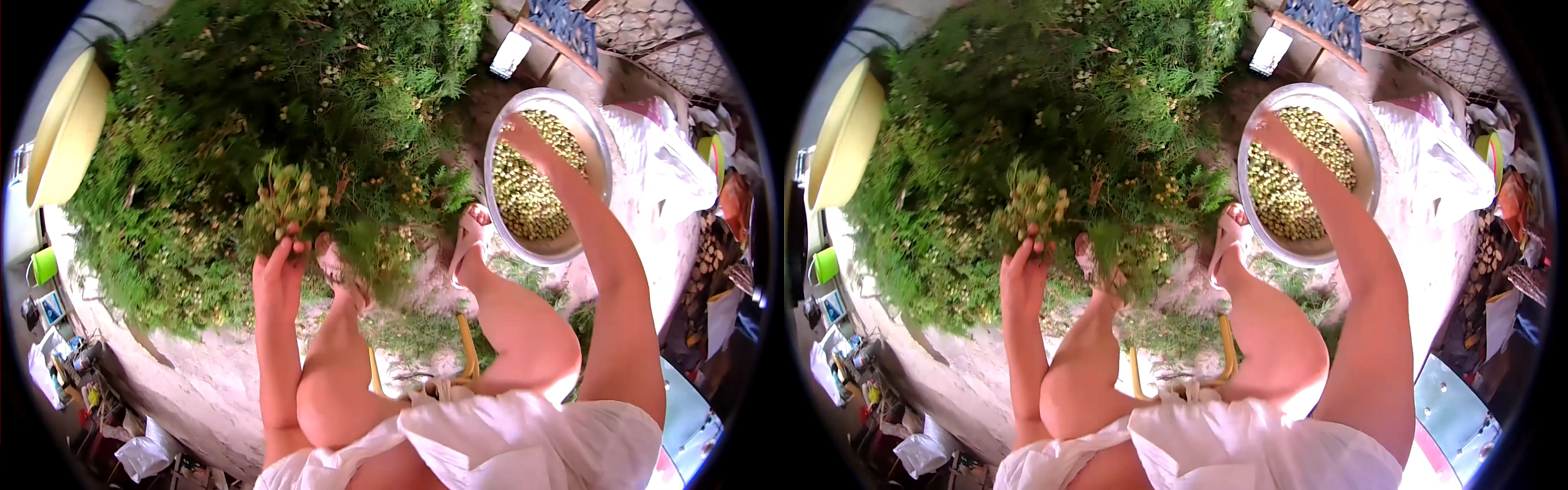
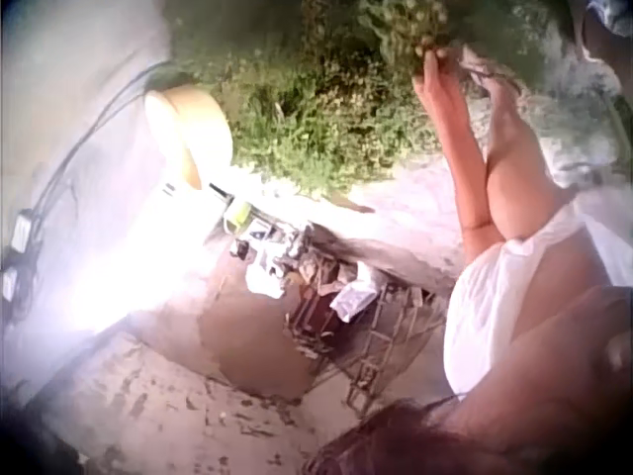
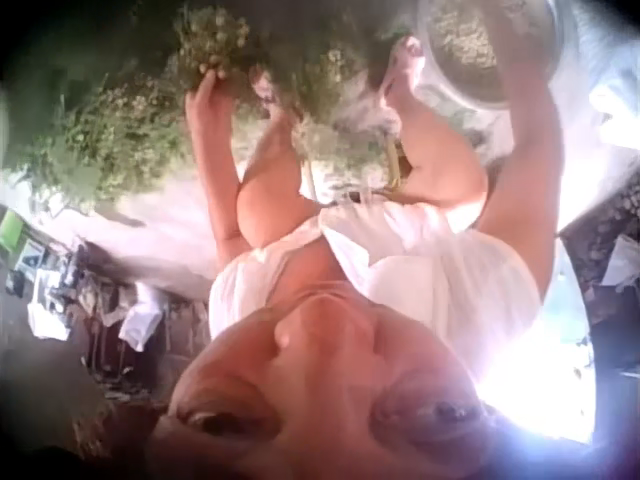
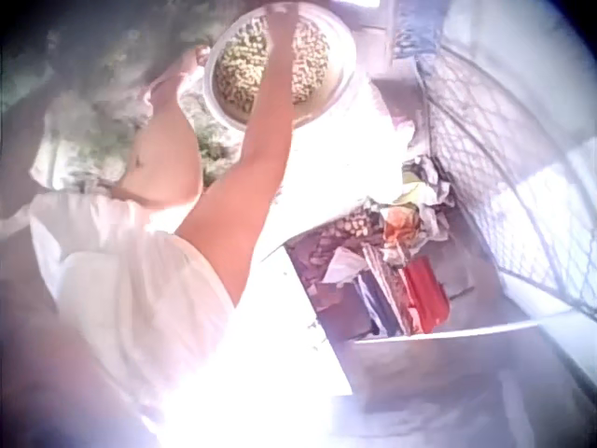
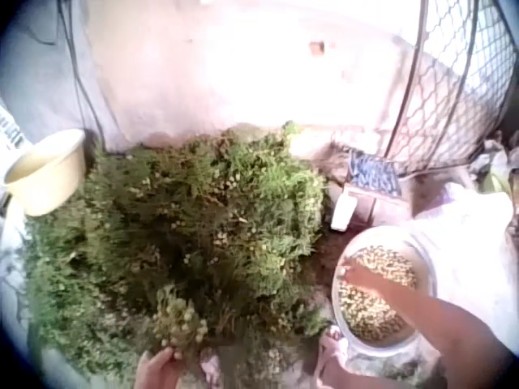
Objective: The person picks small green fruits from green leafy branches by hand and places them into a large metal bowl.
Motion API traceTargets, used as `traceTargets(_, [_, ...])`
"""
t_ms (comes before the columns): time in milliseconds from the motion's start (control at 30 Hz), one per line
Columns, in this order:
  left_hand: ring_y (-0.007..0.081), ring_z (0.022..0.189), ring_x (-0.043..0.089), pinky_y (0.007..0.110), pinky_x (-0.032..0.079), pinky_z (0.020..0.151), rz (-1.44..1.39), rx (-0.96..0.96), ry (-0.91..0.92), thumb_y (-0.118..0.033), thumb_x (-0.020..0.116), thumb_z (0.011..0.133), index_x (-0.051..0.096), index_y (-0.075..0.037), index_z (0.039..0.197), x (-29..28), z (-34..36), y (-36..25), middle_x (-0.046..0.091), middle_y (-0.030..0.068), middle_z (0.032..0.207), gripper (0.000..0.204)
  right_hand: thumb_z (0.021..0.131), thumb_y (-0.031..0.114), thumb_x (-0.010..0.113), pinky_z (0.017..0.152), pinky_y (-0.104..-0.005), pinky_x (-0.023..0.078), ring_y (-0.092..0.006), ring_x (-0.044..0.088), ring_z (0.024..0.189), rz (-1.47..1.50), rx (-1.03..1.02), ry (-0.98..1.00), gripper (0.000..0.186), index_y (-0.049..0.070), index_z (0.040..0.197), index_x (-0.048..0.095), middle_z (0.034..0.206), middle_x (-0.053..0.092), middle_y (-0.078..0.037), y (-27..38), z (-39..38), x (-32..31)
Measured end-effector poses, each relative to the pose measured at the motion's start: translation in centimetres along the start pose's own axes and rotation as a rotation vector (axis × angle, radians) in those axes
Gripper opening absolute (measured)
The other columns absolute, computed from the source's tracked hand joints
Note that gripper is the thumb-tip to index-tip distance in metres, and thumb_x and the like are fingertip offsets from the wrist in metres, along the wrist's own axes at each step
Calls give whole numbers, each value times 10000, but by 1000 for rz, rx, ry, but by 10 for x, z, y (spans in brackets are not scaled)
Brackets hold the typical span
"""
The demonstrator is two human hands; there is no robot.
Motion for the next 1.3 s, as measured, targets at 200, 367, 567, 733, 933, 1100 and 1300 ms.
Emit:
traceTargets(200, [130, 779, 542, 318, 462, 773, 231, 1, 219, -49, 521, 841, 495, -20, 1067, 64, -73, -47, 568, 78, 1018, 230, 835, 171, 522, 869, -314, 420, -193, 542, 996, -83, -239, 306, 415, 20, 1212, 439, 1076, 565, -126, 67, -231, 12])
traceTargets(367, [144, 807, 570, 271, 464, 687, 318, 94, 244, -94, 588, 811, 534, -30, 1001, 95, -149, -58, 585, 62, 927, 207, 821, 26, 532, 736, -262, 483, -153, 592, 799, -87, -652, -122, 258, 17, 1079, 543, 946, 587, -96, 128, -348, 27])
traceTargets(567, [143, 796, 580, 271, 465, 668, 345, 85, 321, -99, 593, 809, 566, -34, 954, 98, -214, -14, 600, 60, 883, 160, 775, 36, 576, 651, -317, 474, -268, 566, 755, 240, -1128, -330, 156, 24, 930, 590, 895, 547, -114, 183, -438, 73])
traceTargets(733, [103, 743, 552, 233, 434, 622, 366, 157, 275, -76, 549, 816, 556, -31, 958, 82, -244, 19, 583, 30, 845, 150, 773, 74, 572, 716, -335, 461, -282, 541, 825, 130, -1296, -370, 181, 21, 946, 584, 946, 517, -123, 175, -427, 112])
traceTargets(933, [136, 774, 558, 264, 446, 651, 413, 84, 295, -80, 517, 840, 543, -17, 976, 87, -229, 24, 577, 61, 877, 153, 763, 116, 576, 730, -357, 457, -309, 535, 865, 22, -1135, -254, 293, 47, 1045, 533, 974, 503, -131, 169, -407, 101])
traceTargets(1100, [173, 833, 568, 312, 459, 707, 451, 24, 350, -120, 511, 859, 533, -21, 998, 87, -199, 19, 582, 77, 903, 171, 738, 112, 581, 710, -361, 472, -293, 539, 886, -143, -1162, -210, 252, 51, 979, 537, 970, 502, -107, 179, -367, 100])
traceTargets(1300, [156, 777, 579, 287, 464, 667, 590, -69, 307, -172, 500, 874, 542, -7, 995, 79, -153, 14, 591, 55, 871, 208, 657, 136, 648, 684, -318, 483, -252, 544, 840, -462, -1314, -294, 256, 42, 851, 509, 886, 483, -103, 180, -327, 118])
Point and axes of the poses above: each hand's wrist, its own z-axis towards the middle knuckle, its own x-axis out of the palm, y = z × x, the point moved 2 cm from there along z, towards the middle knuckle
